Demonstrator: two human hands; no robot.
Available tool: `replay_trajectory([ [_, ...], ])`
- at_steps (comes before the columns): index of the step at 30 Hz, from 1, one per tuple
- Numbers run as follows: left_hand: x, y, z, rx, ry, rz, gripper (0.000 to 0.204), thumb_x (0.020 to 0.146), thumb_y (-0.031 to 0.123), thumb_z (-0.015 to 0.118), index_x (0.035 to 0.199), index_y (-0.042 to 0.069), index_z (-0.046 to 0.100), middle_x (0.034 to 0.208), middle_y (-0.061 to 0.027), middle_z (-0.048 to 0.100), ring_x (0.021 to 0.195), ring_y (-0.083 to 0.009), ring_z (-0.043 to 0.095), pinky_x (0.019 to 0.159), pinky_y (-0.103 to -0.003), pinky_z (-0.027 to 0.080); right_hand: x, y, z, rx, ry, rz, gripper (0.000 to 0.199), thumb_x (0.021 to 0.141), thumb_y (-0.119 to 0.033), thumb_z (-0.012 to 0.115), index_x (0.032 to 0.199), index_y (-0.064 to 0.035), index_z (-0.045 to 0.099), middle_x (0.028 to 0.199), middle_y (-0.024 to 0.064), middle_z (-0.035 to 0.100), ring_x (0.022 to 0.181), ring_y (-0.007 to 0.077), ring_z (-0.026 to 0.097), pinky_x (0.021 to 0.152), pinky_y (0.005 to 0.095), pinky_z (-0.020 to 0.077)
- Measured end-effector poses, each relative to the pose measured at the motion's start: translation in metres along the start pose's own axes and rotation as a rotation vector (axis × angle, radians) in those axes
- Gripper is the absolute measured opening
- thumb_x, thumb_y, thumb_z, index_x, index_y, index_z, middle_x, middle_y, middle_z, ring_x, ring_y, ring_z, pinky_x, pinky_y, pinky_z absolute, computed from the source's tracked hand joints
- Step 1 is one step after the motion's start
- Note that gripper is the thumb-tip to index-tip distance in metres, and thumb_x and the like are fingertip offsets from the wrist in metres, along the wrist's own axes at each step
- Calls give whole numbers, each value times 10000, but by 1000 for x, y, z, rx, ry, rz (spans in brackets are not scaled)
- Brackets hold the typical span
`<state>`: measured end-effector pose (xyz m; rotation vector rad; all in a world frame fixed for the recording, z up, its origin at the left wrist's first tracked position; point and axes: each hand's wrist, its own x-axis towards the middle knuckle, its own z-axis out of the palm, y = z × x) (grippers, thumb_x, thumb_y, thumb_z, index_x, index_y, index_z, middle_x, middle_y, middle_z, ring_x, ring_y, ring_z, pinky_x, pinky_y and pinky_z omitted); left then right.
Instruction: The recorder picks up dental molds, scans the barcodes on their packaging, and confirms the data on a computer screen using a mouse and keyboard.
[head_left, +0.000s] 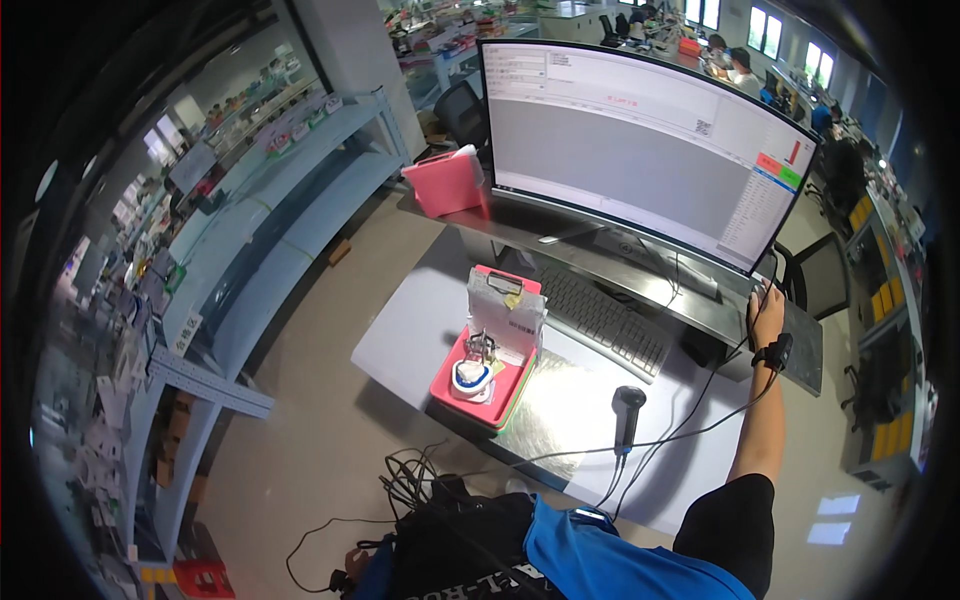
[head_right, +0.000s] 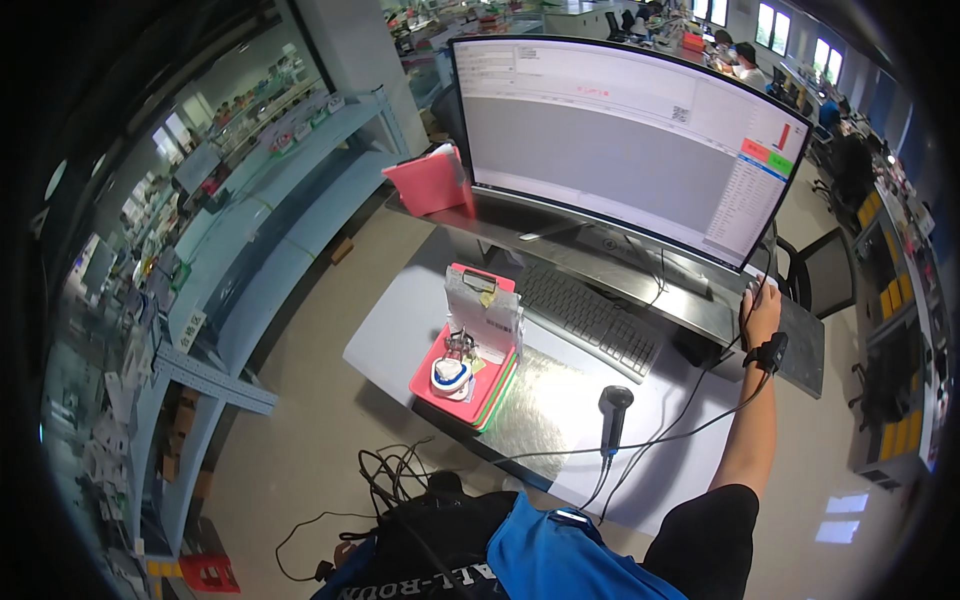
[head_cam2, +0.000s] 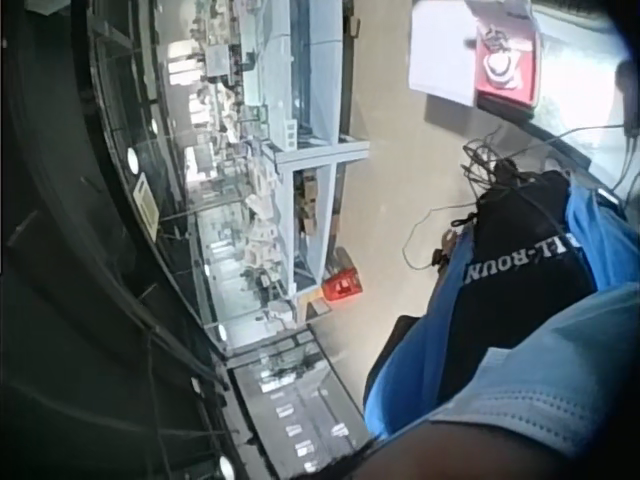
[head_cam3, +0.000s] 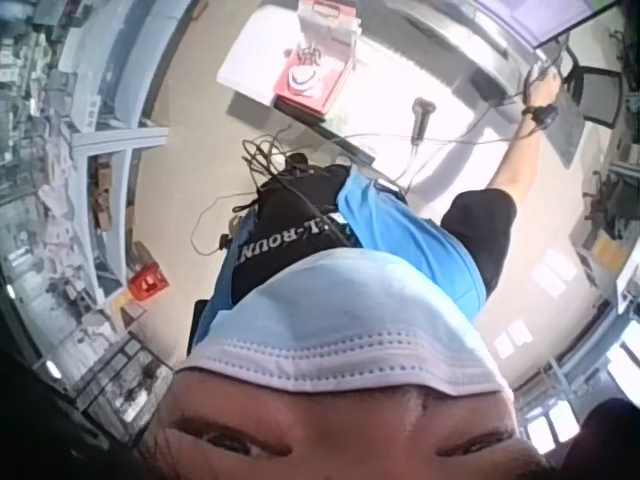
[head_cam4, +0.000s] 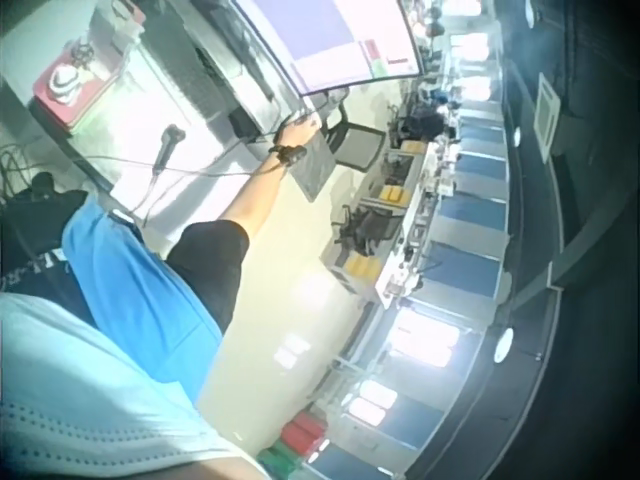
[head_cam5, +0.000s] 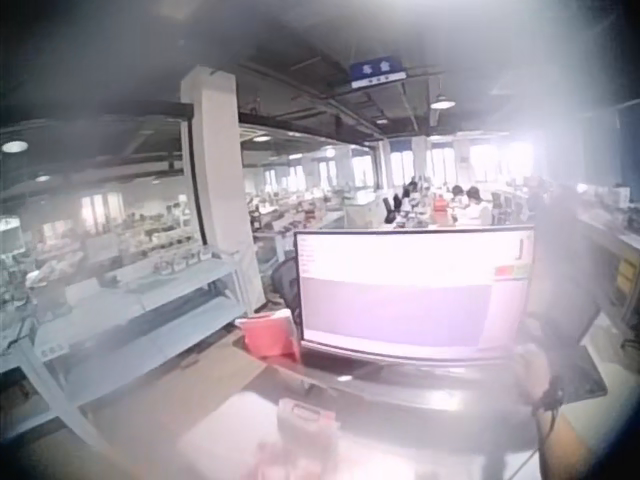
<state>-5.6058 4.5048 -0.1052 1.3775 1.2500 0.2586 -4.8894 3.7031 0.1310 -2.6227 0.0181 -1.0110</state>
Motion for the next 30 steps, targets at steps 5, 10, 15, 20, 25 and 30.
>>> replay_trajectory([
  [5,-14,-20,16,467,-55,-4,136,909,175,672,927,44,640,834,-142,703,815,-191,703,770,-373,557,0,-7,-3,-12,-29,-55,331,903,-146,661,1215,-34,660,1223,216,610,1120,395,601,979,423,484],
  [10,-9,-21,28,568,-103,-8,148,911,184,669,943,42,645,848,-145,708,825,-192,705,777,-375,557,-1,-5,-7,-41,-16,-43,335,894,-128,662,1209,-14,658,1188,205,626,1101,385,611,975,423,485],
  [15,-3,-20,32,617,-131,-10,160,913,194,667,958,41,649,862,-148,712,836,-194,706,785,-376,556,-4,-7,-5,-4,-17,-76,330,901,-132,649,1212,-19,656,1195,211,627,1120,390,607,986,426,482],
  [20,2,-17,29,665,-160,1,174,915,203,664,974,40,653,876,-150,716,847,-195,708,792,-377,556,-2,-10,-7,1,-61,-59,337,909,-141,637,1224,-23,649,1228,215,621,1145,396,602,1005,428,476],
  [25,7,-14,26,714,-192,12,189,917,212,662,990,39,657,891,-153,720,857,-196,709,800,-378,556,-1,-10,-6,10,-56,-52,340,902,-125,637,1227,-25,647,1245,221,612,1157,398,596,1008,426,473],
  [30,13,-10,21,755,-218,34,204,919,222,659,1006,37,661,905,-156,724,868,-198,711,807,-380,555,-1,-11,-7,7,-61,-63,348,900,-119,634,1234,-23,643,1261,219,606,1164,398,593,1013,423,471],
])
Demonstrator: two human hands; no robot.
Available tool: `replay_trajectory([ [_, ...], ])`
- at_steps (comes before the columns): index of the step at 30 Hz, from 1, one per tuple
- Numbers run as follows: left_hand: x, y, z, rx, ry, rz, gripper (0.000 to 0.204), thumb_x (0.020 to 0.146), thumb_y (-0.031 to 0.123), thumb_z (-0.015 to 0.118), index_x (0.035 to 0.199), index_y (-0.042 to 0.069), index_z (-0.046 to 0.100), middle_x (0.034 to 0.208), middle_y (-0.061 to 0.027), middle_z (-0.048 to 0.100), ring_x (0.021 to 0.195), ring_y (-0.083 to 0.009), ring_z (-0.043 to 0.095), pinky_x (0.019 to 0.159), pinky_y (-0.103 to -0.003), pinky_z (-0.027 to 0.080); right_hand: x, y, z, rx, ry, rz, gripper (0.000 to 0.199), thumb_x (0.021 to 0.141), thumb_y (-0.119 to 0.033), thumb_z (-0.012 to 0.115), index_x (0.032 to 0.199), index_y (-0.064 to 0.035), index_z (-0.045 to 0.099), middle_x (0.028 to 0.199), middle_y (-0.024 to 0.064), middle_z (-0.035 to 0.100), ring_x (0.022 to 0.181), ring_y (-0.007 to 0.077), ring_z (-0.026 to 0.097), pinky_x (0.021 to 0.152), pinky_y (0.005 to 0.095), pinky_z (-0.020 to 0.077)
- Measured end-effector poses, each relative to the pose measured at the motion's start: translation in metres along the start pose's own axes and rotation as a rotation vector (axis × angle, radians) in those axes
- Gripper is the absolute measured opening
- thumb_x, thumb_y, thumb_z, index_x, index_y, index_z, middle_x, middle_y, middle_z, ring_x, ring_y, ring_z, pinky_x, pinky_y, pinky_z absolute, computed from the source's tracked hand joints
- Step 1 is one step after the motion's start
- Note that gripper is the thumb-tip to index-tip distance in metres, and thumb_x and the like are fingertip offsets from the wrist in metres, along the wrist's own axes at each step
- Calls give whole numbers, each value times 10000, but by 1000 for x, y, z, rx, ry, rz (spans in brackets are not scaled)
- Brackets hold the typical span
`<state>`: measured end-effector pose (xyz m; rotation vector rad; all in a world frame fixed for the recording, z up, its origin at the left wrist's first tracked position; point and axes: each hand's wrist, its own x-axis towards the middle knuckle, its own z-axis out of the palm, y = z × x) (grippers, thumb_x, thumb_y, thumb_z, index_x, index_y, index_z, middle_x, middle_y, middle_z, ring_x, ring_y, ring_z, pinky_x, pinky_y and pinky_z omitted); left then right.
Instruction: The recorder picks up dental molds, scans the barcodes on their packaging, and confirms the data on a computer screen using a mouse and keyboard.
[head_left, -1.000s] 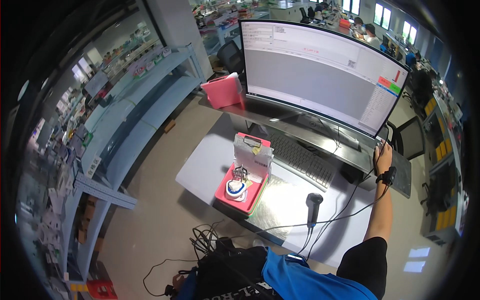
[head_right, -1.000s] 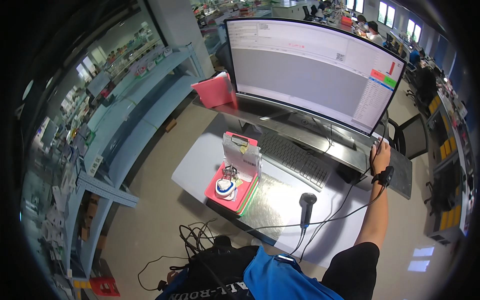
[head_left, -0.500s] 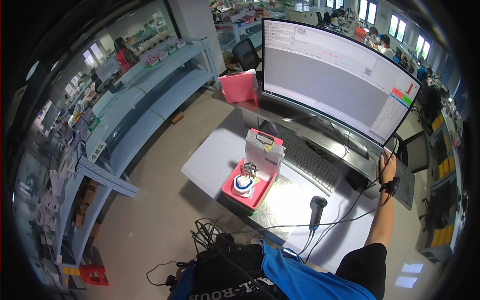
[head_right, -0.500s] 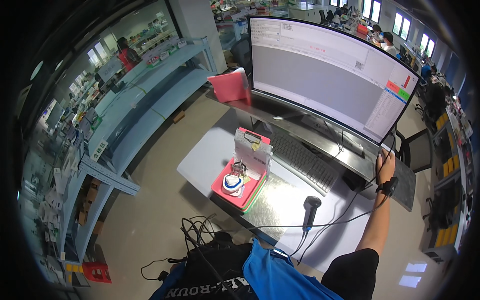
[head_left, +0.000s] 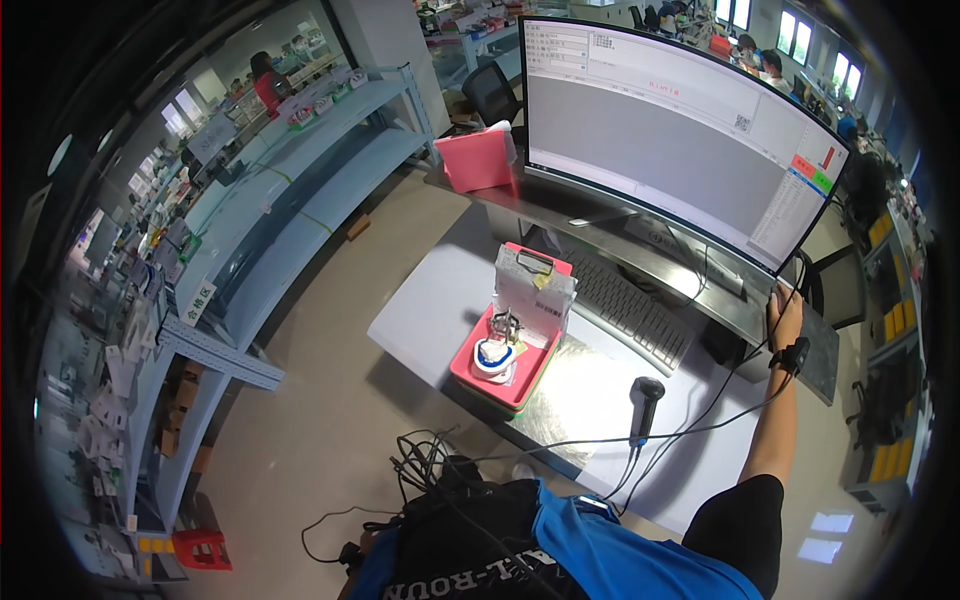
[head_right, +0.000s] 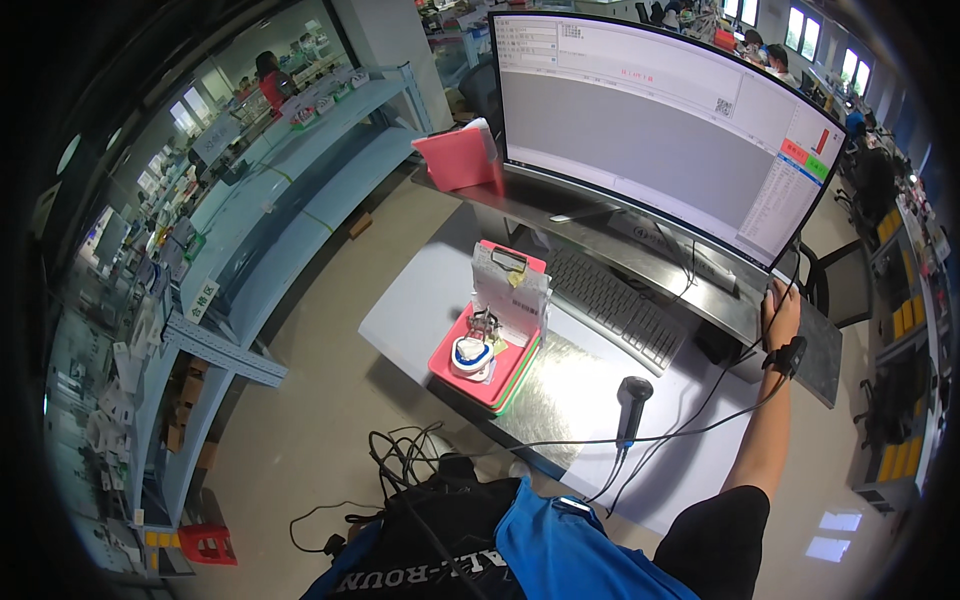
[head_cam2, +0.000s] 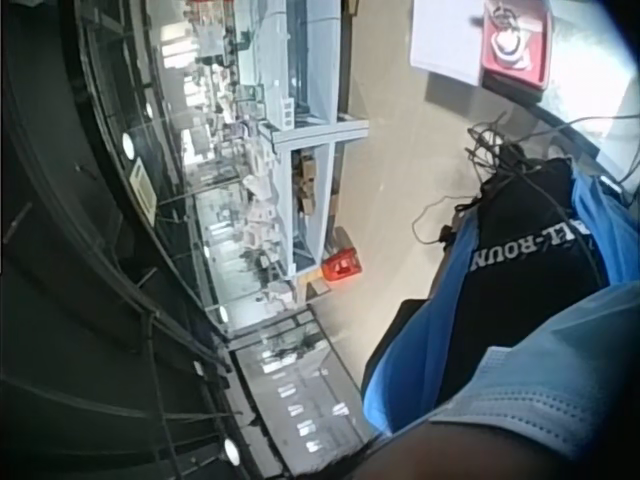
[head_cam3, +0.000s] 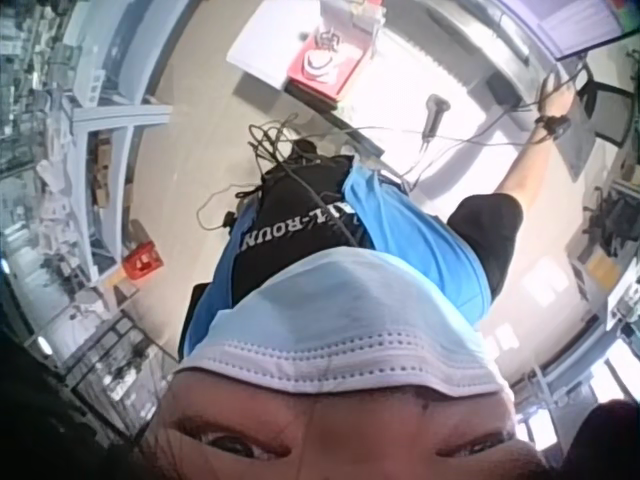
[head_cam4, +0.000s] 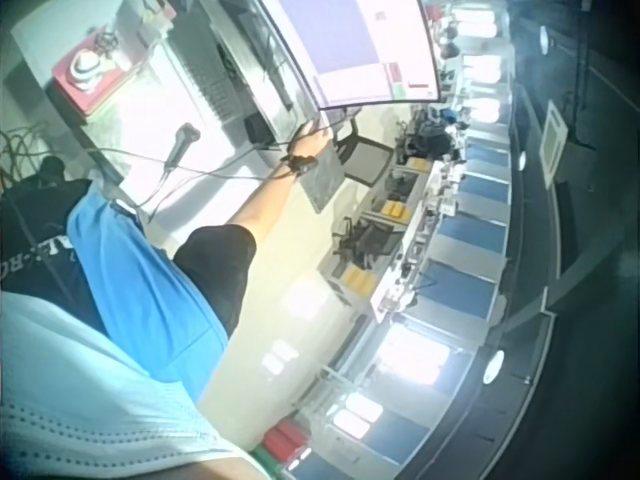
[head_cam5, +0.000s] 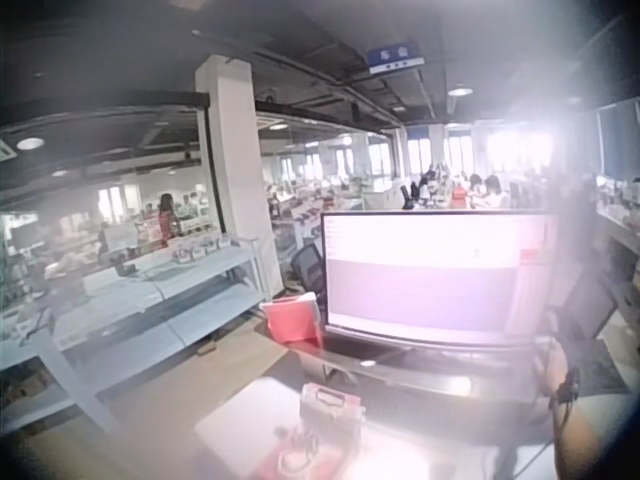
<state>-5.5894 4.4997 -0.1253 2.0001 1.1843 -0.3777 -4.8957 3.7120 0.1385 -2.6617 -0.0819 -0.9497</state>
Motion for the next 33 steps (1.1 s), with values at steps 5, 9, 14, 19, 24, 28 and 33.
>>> replay_trajectory([
  [5,2,0,-2,32,-20,24,220,921,231,657,1022,36,666,919,-159,728,879,-199,712,815,-381,555,0,-1,0,3,-33,27,350,900,-119,632,1236,-24,644,1260,217,608,1169,397,592,1020,422,468],
  [9,2,-2,-3,47,-35,50,232,923,239,654,1034,35,669,930,-161,731,887,-200,713,821,-382,554,-2,2,-1,-9,-41,30,357,910,-132,630,1253,-33,638,1275,224,600,1188,396,584,1035,425,460],
  [14,7,-16,-6,178,15,100,403,938,375,624,1164,46,683,1028,-144,745,906,-211,714,827,-376,552,-3,4,1,-118,66,1,416,959,-191,620,1336,-21,572,1305,242,581,1236,402,550,1067,437,432],
  [19,-6,-16,-20,151,-16,103,380,928,359,641,1132,41,683,1011,-148,742,911,-234,713,828,-387,554,-9,-77,-26,133,650,63,329,958,-133,632,1241,30,591,1212,210,607,1129,353,594,1008,420,460],
  [24,-2,0,-28,191,-64,136,358,918,342,658,1100,35,682,993,-152,739,916,-256,713,829,-398,556,-90,-174,-12,469,48,-314,331,873,-49,629,1199,-3,600,1121,167,620,1002,340,603,905,400,480],
  [28,5,11,-37,254,-94,184,341,910,329,672,1075,31,682,979,-155,736,920,-274,713,830,-406,558,-128,-205,63,450,-396,-147,541,882,-63,625,1398,-54,462,1145,203,619,1045,413,594,967,464,454],
  [33,12,32,-45,455,-122,377,321,900,313,689,1043,25,682,961,-159,733,924,-297,713,831,-417,559,-131,-173,152,216,-703,-3,785,904,-102,572,1572,-62,163,1280,250,571,1286,510,471,1160,591,274],
])
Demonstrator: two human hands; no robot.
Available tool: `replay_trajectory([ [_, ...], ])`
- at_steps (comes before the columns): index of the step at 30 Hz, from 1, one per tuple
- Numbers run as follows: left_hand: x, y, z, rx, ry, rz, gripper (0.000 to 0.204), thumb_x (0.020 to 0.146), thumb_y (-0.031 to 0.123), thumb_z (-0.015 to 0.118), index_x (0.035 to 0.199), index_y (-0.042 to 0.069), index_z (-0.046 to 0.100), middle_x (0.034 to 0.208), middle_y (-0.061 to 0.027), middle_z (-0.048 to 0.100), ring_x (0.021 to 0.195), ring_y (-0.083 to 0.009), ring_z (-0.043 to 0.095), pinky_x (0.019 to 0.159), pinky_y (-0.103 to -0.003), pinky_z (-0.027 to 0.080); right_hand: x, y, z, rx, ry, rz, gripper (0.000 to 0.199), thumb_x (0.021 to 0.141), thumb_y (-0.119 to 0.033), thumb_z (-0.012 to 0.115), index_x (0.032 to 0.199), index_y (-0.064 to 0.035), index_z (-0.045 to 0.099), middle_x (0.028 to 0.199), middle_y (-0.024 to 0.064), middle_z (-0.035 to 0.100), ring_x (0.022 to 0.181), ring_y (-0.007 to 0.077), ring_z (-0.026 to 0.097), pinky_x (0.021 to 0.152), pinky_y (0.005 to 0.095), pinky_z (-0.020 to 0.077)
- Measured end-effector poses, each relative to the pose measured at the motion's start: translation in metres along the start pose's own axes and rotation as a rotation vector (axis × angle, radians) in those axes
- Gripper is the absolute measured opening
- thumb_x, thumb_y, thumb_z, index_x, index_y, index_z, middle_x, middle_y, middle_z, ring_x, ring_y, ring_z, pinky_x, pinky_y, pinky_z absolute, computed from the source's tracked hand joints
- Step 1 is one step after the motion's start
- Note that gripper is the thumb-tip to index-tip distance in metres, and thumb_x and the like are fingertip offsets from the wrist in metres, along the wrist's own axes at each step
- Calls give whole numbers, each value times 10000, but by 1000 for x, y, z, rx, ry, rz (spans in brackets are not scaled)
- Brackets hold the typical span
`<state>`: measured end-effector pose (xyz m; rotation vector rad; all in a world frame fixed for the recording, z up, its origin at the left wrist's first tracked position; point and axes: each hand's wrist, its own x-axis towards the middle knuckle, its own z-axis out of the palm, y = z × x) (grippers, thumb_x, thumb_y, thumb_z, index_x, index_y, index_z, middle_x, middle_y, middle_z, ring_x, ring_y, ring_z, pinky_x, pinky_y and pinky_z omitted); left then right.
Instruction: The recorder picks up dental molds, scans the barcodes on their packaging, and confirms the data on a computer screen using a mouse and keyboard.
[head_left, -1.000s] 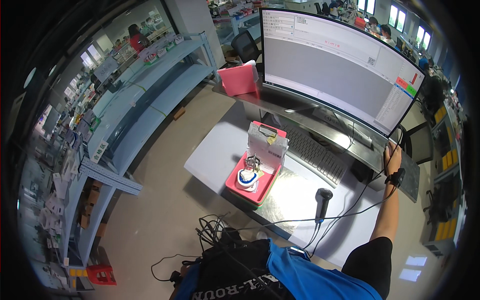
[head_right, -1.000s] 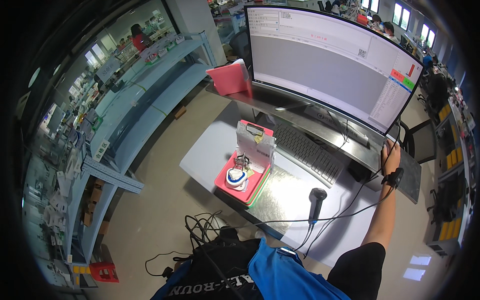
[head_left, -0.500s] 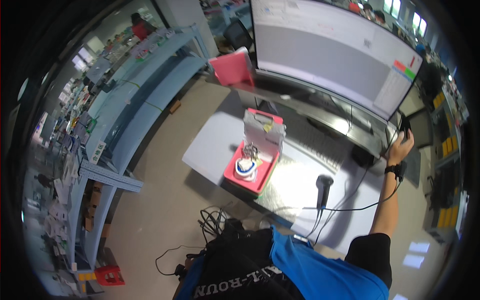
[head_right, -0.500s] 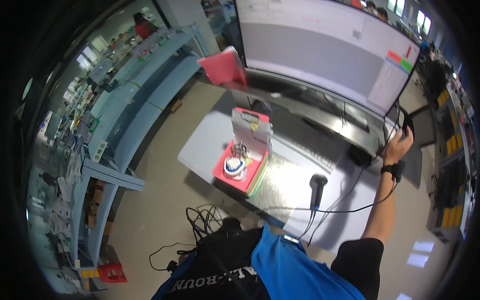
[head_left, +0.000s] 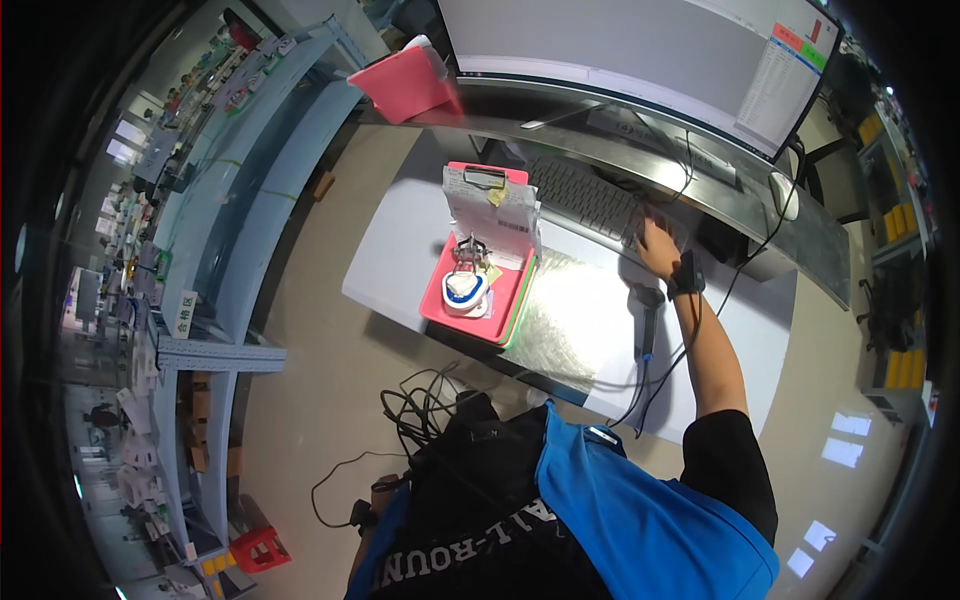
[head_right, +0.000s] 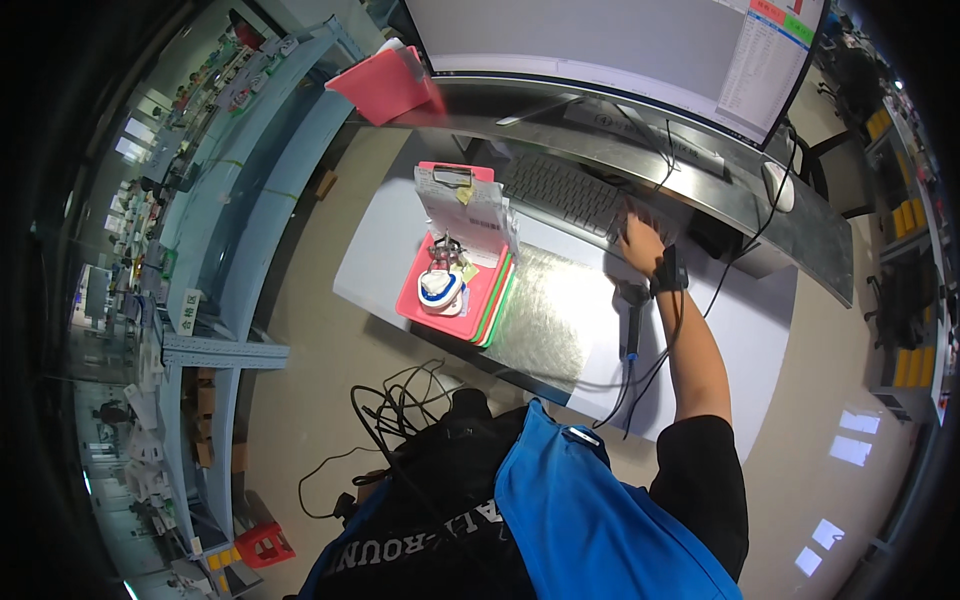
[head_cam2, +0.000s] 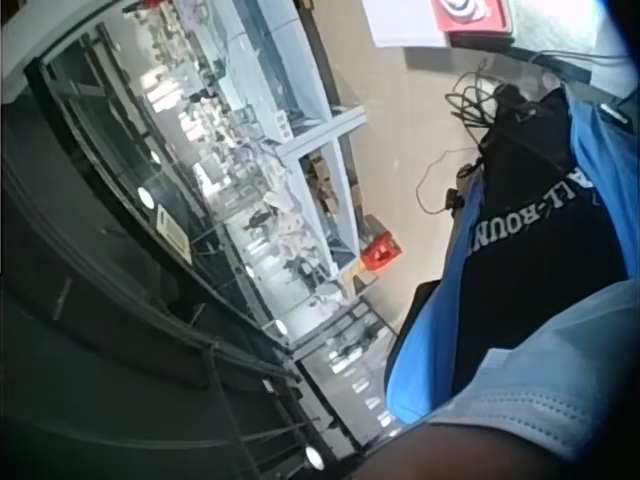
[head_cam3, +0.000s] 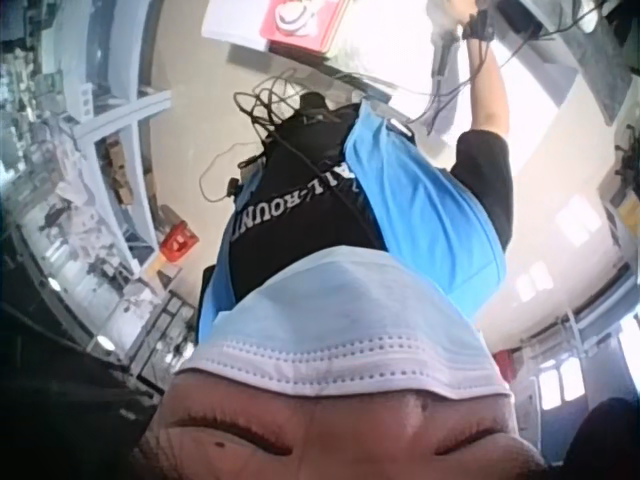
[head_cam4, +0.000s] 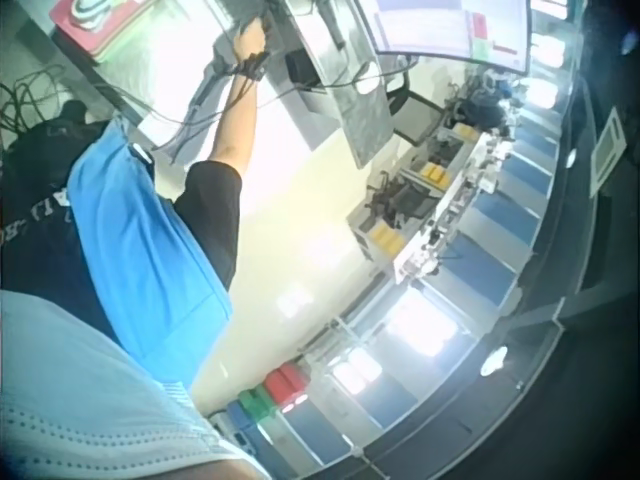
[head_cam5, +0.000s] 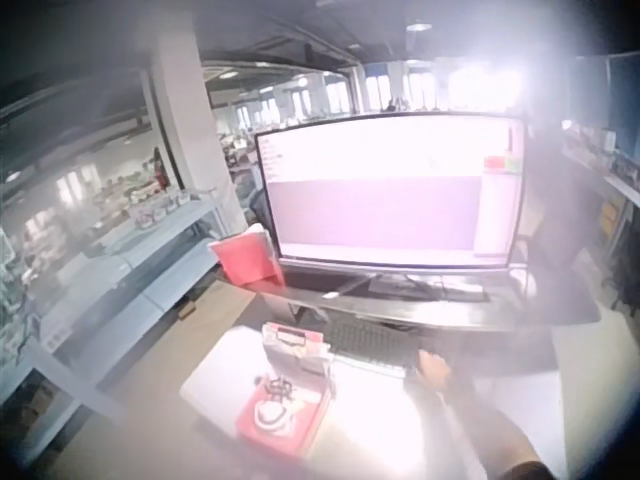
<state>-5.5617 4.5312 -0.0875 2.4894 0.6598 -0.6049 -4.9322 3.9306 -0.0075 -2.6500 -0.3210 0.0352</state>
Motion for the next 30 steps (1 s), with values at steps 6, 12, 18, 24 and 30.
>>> replay_trajectory([
  [6,-6,11,7,-721,171,17,293,888,324,703,983,48,683,894,-124,713,871,-256,709,797,-354,556,18,0,10,-94,-179,88,964,837,-45,553,1621,-168,5,1492,294,435,1444,469,330,1221,590,150],
  [12,-21,-4,5,-371,53,-186,286,890,321,702,982,51,680,883,-118,707,859,-249,707,787,-349,558,18,61,15,-25,-159,233,873,834,-58,560,1604,-97,149,1477,310,439,1448,470,308,1204,557,209],
  [18,-28,-15,6,-350,15,-225,280,892,318,700,982,54,678,872,-111,702,847,-242,705,777,-345,559,-24,78,14,20,78,242,782,868,-182,635,1552,-39,283,1354,281,548,1361,456,409,1152,546,272],
  [24,-33,-22,5,-335,7,-224,273,894,315,699,981,57,675,861,-105,696,835,-235,703,767,-340,560,-39,60,16,-7,185,11,747,869,-183,676,1522,-80,327,1344,137,608,1343,369,440,1144,527,280],
  [30,-32,-24,6,-327,2,-220,267,896,312,697,981,60,673,849,-98,690,822,-228,701,757,-336,562,-42,46,9,-157,212,88,724,877,-226,689,1509,-102,357,1338,160,595,1332,387,440,1109,571,306],
])
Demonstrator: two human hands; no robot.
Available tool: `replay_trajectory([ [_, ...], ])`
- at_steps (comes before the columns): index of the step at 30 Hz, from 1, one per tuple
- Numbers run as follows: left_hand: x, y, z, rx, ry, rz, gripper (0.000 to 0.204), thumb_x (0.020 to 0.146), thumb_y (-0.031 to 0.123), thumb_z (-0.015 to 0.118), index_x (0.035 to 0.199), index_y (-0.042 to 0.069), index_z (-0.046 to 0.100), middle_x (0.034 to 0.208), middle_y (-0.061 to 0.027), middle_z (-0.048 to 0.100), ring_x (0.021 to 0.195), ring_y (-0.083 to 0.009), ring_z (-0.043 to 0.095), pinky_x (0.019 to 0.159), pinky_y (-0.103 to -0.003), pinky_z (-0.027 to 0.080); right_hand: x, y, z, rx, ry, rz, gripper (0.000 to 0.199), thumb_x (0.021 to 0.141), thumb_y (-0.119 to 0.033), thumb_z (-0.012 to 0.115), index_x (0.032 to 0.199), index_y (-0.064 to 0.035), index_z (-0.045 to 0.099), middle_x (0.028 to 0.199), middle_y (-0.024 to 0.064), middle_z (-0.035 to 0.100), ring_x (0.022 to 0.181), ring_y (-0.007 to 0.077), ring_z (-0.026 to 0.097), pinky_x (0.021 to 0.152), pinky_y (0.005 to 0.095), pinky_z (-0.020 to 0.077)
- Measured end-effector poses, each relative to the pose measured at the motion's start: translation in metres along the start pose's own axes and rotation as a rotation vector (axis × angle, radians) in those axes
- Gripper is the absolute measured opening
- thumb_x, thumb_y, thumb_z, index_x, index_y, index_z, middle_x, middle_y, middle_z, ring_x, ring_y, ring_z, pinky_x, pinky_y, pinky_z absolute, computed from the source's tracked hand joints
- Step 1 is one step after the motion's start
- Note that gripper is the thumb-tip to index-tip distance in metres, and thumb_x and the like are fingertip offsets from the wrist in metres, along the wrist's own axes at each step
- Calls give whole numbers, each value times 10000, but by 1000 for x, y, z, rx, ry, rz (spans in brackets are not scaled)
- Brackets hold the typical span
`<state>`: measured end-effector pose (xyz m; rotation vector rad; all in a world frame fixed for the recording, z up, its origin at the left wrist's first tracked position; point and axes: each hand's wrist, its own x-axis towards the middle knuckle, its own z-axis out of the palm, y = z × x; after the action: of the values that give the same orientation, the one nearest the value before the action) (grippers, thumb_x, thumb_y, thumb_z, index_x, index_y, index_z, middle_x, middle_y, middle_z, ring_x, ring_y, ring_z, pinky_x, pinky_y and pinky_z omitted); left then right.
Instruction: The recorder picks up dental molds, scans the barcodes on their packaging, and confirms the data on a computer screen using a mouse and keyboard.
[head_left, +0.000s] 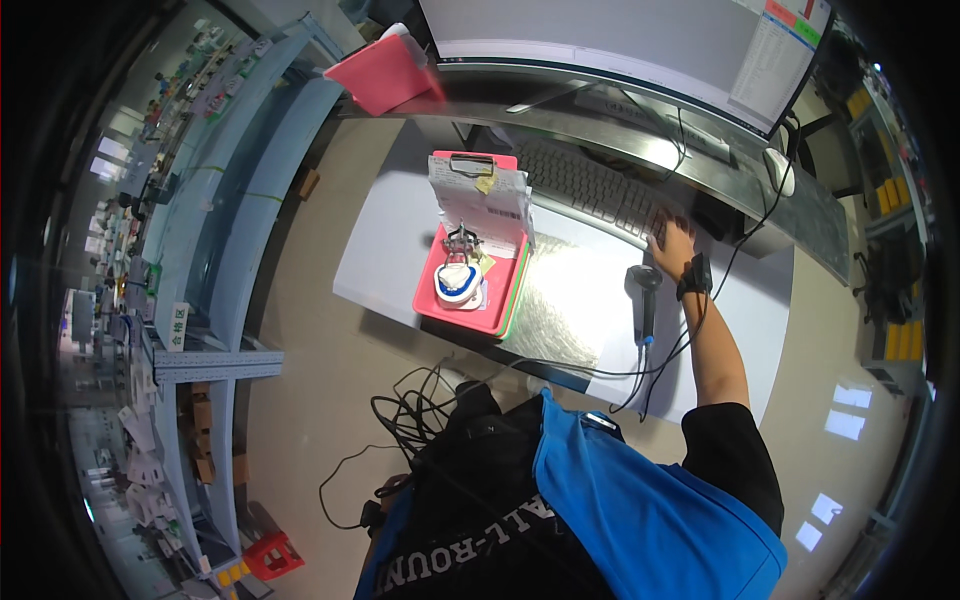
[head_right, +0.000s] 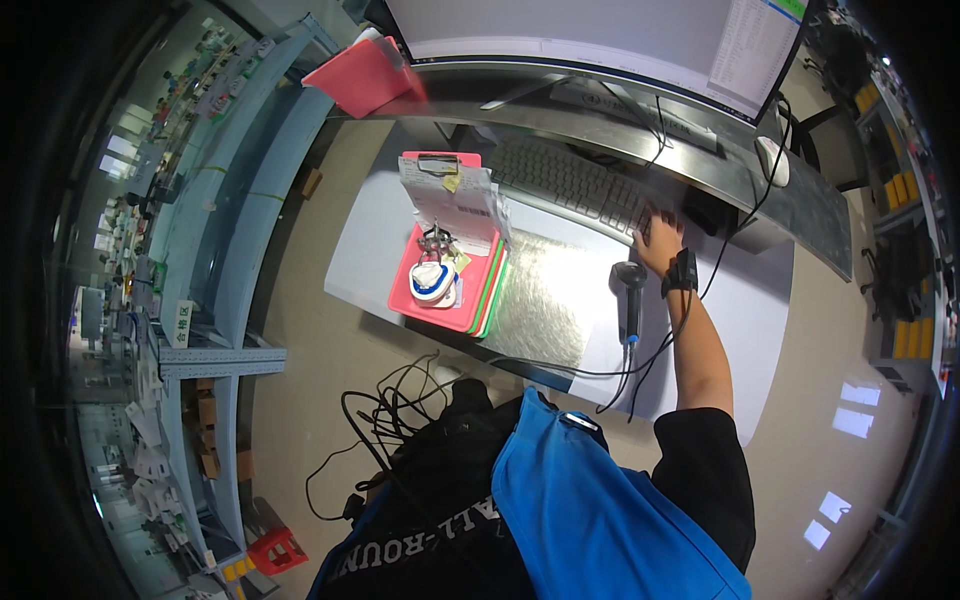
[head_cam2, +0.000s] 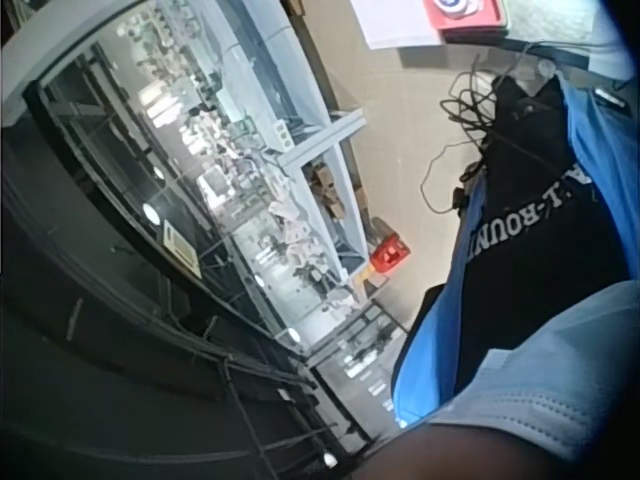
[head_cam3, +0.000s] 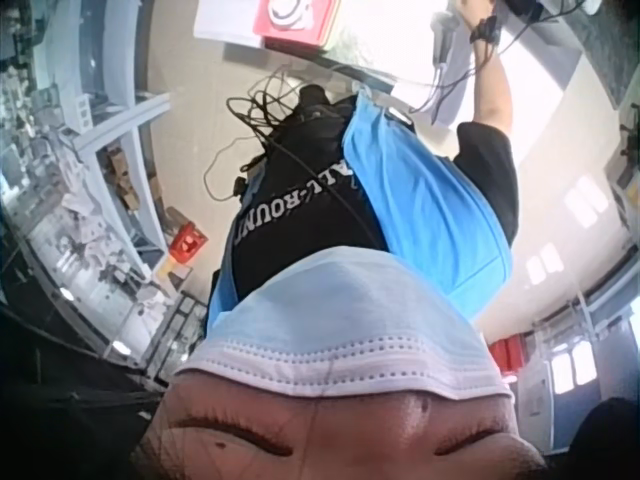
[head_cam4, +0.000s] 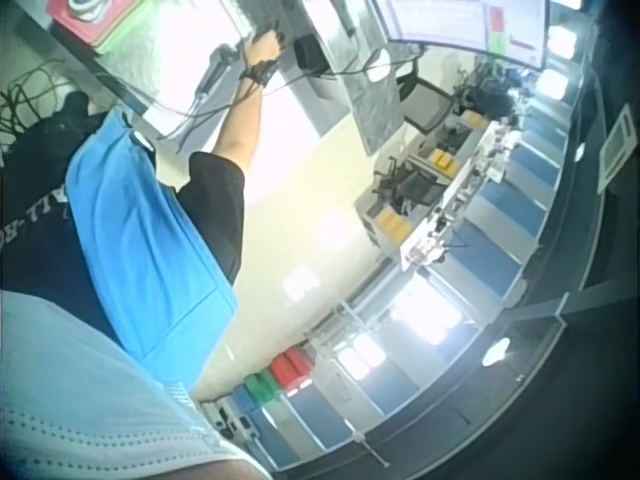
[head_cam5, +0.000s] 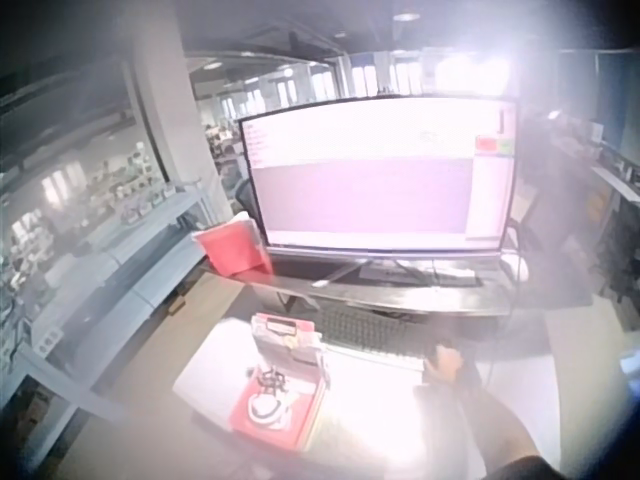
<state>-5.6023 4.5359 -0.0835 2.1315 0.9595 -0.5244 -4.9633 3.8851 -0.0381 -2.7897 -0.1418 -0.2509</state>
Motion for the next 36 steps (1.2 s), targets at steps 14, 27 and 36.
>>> replay_trajectory([
  [14,23,13,11,171,6,238,210,926,265,665,981,62,671,810,-74,680,769,-220,696,698,-333,582,39,-62,-2,159,-441,-10,754,782,13,530,1501,-61,316,1285,328,572,1276,506,492,1136,614,288],
  [27,149,375,-115,-785,188,527,244,1007,227,634,1149,29,648,922,-48,696,803,-102,636,684,-228,502,-142,-78,5,433,184,498,578,824,-287,727,1270,25,534,1120,252,658,1031,390,650,927,441,506],
  [36,156,498,-77,-143,-155,597,330,982,363,620,1011,36,657,723,-96,675,671,-155,630,641,-319,504,-188,-162,-54,805,212,513,430,841,-148,630,1225,0,505,882,130,634,753,262,609,736,380,502],
])
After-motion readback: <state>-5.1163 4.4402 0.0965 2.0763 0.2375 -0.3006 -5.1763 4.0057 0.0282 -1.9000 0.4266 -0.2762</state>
